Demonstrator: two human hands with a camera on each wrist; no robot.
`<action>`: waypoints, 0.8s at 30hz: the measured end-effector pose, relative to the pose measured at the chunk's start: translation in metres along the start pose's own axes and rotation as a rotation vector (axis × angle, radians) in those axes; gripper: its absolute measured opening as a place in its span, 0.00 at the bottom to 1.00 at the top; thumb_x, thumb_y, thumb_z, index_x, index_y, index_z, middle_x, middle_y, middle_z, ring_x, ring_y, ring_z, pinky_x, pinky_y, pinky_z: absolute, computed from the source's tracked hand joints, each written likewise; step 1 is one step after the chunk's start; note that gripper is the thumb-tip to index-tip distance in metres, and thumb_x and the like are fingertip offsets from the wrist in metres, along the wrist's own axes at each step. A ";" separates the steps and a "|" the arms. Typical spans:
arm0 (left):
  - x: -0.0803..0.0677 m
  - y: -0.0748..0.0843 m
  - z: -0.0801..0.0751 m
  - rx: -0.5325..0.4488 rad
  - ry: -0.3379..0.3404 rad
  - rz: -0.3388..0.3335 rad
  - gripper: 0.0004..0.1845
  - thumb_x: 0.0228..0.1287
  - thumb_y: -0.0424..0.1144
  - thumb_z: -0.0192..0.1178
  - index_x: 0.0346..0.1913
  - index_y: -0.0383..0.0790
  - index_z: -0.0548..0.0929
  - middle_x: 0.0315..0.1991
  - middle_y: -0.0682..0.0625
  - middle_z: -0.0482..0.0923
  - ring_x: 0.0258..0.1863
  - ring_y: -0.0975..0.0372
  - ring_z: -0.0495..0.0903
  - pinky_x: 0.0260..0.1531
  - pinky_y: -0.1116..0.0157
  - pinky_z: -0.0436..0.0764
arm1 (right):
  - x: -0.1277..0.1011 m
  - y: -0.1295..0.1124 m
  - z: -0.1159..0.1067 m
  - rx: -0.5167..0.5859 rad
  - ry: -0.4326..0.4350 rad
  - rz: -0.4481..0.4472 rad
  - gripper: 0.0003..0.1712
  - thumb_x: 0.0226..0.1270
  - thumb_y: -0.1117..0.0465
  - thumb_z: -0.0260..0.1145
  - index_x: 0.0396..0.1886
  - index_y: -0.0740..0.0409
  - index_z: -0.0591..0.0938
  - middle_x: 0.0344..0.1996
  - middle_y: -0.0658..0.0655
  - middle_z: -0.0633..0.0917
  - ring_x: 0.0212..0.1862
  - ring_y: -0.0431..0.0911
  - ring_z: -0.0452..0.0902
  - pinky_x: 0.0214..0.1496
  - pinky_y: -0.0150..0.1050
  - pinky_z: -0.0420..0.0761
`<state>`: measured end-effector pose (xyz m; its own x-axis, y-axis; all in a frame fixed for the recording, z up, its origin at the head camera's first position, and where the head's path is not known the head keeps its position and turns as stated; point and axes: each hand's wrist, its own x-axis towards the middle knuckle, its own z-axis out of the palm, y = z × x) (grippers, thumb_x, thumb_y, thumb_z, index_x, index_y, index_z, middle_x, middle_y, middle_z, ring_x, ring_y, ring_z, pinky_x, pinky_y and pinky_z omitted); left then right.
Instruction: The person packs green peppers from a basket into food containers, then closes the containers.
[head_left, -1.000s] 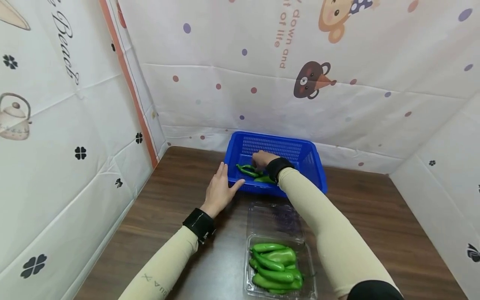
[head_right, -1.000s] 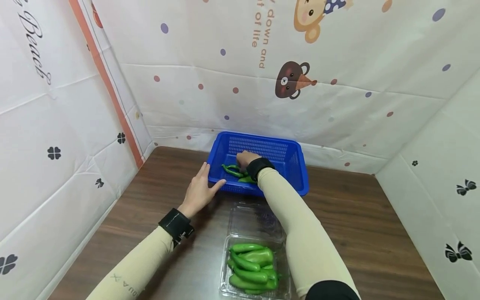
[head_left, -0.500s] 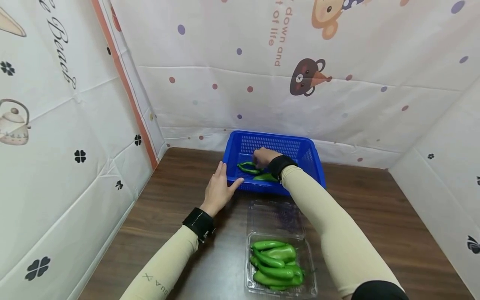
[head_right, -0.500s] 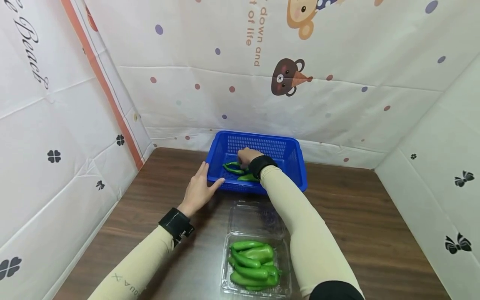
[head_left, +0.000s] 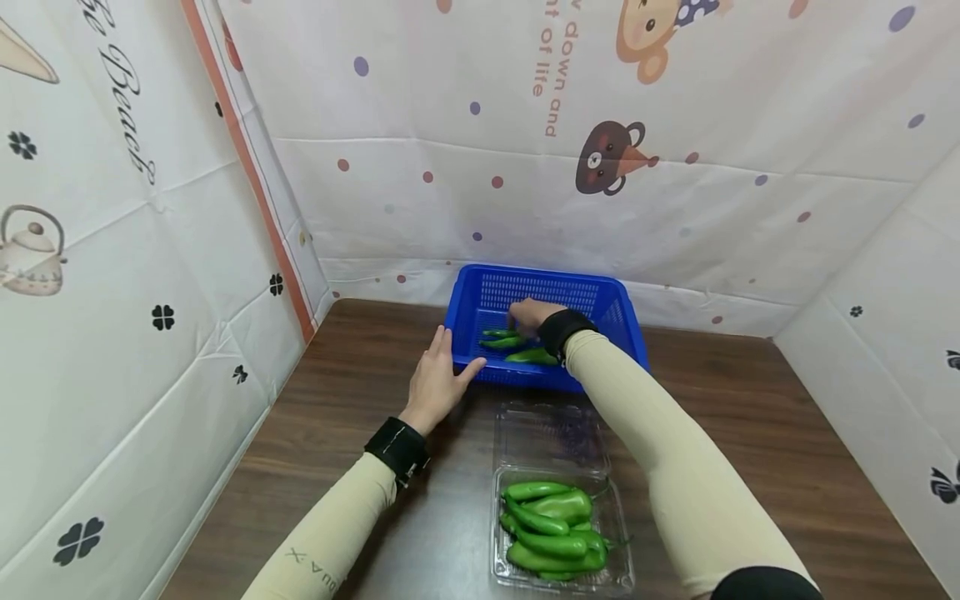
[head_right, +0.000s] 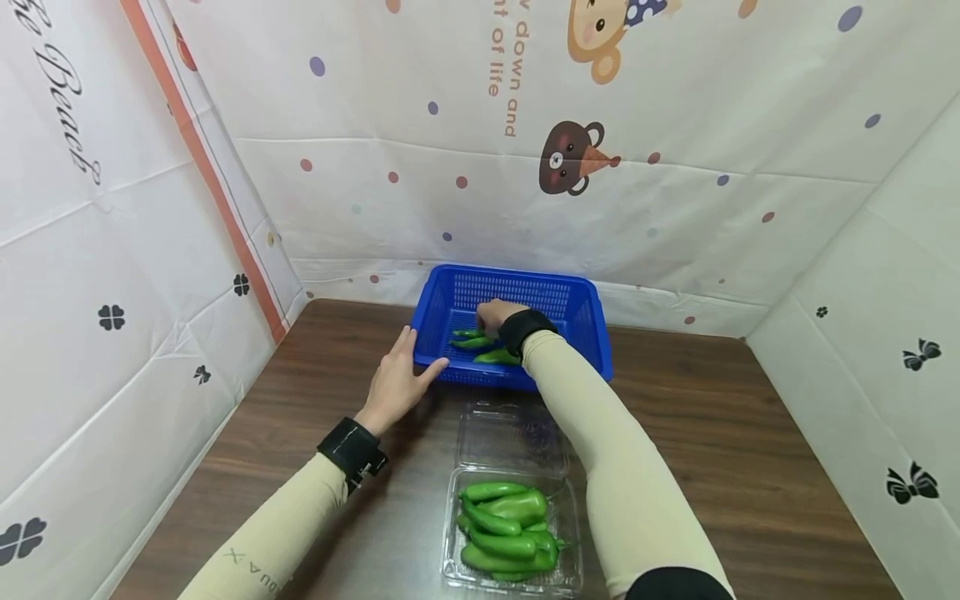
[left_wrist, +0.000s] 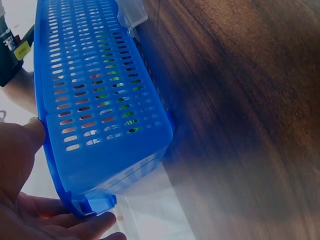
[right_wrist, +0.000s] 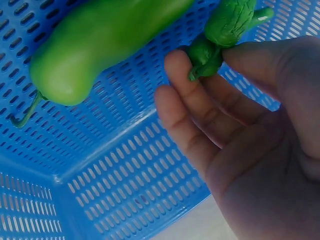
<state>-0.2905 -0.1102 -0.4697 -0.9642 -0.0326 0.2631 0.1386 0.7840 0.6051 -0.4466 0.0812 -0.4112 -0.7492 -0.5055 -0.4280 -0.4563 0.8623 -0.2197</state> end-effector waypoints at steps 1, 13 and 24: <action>0.000 0.000 0.000 0.003 0.000 0.001 0.48 0.71 0.64 0.59 0.77 0.28 0.62 0.79 0.34 0.57 0.70 0.39 0.70 0.64 0.43 0.74 | 0.001 0.001 0.000 0.007 -0.009 0.007 0.27 0.72 0.76 0.54 0.66 0.57 0.81 0.56 0.62 0.83 0.25 0.44 0.79 0.30 0.37 0.76; 0.000 -0.001 -0.001 0.016 0.003 0.021 0.48 0.70 0.62 0.61 0.77 0.28 0.62 0.78 0.33 0.58 0.72 0.40 0.67 0.68 0.44 0.70 | -0.007 0.013 -0.001 0.073 -0.060 0.010 0.21 0.79 0.69 0.52 0.66 0.57 0.81 0.56 0.63 0.82 0.37 0.51 0.86 0.41 0.45 0.87; -0.002 0.000 0.001 -0.018 -0.003 0.016 0.45 0.74 0.58 0.60 0.78 0.27 0.59 0.79 0.32 0.54 0.79 0.42 0.55 0.76 0.45 0.56 | -0.024 0.021 -0.008 0.156 -0.090 -0.049 0.22 0.79 0.69 0.52 0.66 0.62 0.80 0.56 0.63 0.83 0.43 0.54 0.86 0.45 0.43 0.88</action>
<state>-0.2886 -0.1096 -0.4714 -0.9626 -0.0179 0.2705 0.1583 0.7730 0.6143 -0.4422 0.1110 -0.3991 -0.6786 -0.5484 -0.4886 -0.4061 0.8344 -0.3725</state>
